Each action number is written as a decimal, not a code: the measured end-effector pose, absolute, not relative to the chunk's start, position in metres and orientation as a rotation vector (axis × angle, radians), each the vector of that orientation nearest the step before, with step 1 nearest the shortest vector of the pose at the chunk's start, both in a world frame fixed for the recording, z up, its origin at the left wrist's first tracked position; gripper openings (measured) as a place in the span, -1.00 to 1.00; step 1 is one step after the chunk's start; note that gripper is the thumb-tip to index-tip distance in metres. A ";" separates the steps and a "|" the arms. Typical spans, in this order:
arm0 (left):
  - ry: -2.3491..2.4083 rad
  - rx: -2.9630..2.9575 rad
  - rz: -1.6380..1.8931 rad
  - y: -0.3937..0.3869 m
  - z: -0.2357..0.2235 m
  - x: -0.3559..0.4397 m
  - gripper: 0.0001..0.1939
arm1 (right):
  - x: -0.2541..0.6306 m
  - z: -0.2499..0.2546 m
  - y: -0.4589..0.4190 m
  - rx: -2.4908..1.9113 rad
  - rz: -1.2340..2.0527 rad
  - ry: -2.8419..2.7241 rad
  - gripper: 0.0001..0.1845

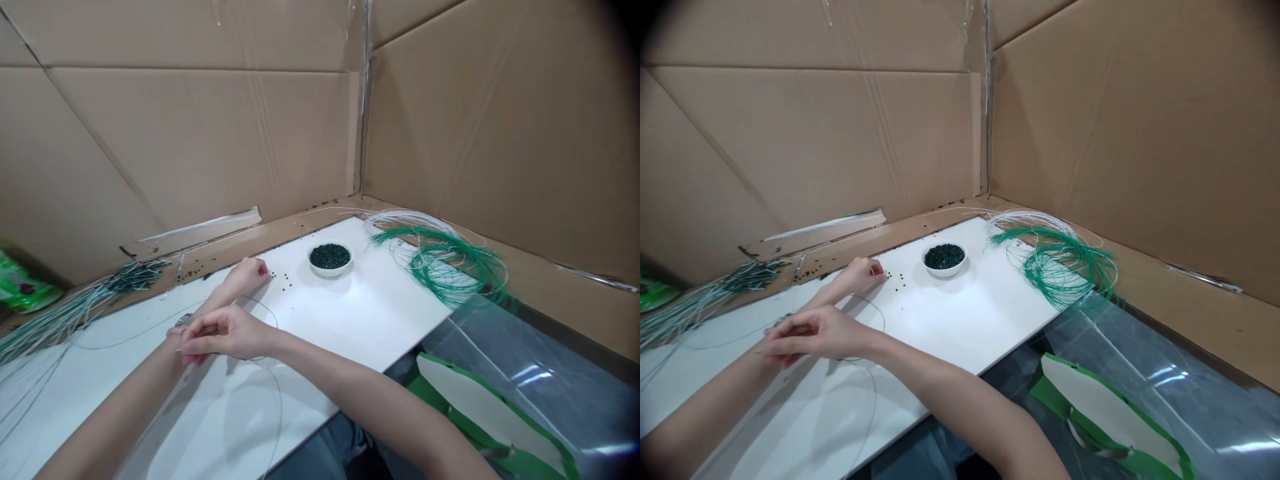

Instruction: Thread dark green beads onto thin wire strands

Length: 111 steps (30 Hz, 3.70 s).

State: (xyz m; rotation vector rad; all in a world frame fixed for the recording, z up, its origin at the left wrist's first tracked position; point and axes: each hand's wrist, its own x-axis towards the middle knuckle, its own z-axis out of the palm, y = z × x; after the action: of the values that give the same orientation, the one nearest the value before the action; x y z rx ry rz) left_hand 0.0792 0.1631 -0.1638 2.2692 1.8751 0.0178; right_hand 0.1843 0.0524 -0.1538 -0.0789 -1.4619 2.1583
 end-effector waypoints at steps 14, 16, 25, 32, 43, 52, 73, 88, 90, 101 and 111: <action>1.912 2.114 0.218 0.157 -0.177 0.094 -0.70 | 0.182 -0.164 0.054 -0.109 2.064 -1.477 -0.50; 1.894 2.067 0.285 0.156 -0.178 0.092 -0.70 | 0.183 -0.164 0.054 -0.134 2.034 -1.482 -0.49; 1.589 1.649 0.940 0.096 -0.159 0.055 -0.79 | 0.186 -0.166 0.064 -0.365 1.648 -1.443 -0.74; 1.325 1.168 1.473 0.005 -0.164 0.051 -0.74 | 0.193 -0.163 0.049 -0.496 1.364 -1.521 -0.86; 1.086 0.884 1.584 -0.011 -0.178 0.053 -0.82 | 0.195 -0.167 0.034 -0.512 1.257 -1.766 -0.91; 1.059 0.932 1.538 -0.013 -0.179 0.051 -0.84 | 0.195 -0.166 0.035 -0.520 1.172 -1.825 -0.93; 1.117 1.129 1.482 -0.014 -0.178 0.048 -0.91 | 0.199 -0.165 0.037 -0.514 0.905 -2.037 -0.91; 1.086 1.169 1.437 -0.016 -0.179 0.048 -0.79 | 0.199 -0.162 0.039 -0.641 1.230 -1.919 -0.84; 1.095 1.165 1.454 -0.016 -0.179 0.049 -0.81 | 0.198 -0.161 0.039 -0.651 1.280 -1.893 -0.84; 1.202 1.151 1.551 -0.016 -0.176 0.051 -0.83 | 0.194 -0.160 0.040 -0.676 1.436 -1.710 -0.80; 1.198 1.157 1.504 -0.015 -0.175 0.052 -0.80 | 0.195 -0.160 0.038 -0.678 1.355 -1.719 -0.84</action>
State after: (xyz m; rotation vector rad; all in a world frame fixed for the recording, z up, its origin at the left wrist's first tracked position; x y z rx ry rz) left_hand 0.0522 -0.0155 -0.1748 1.1569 1.1979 1.5036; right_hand 0.1955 0.0378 -0.1602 -0.6776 -1.7193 1.3551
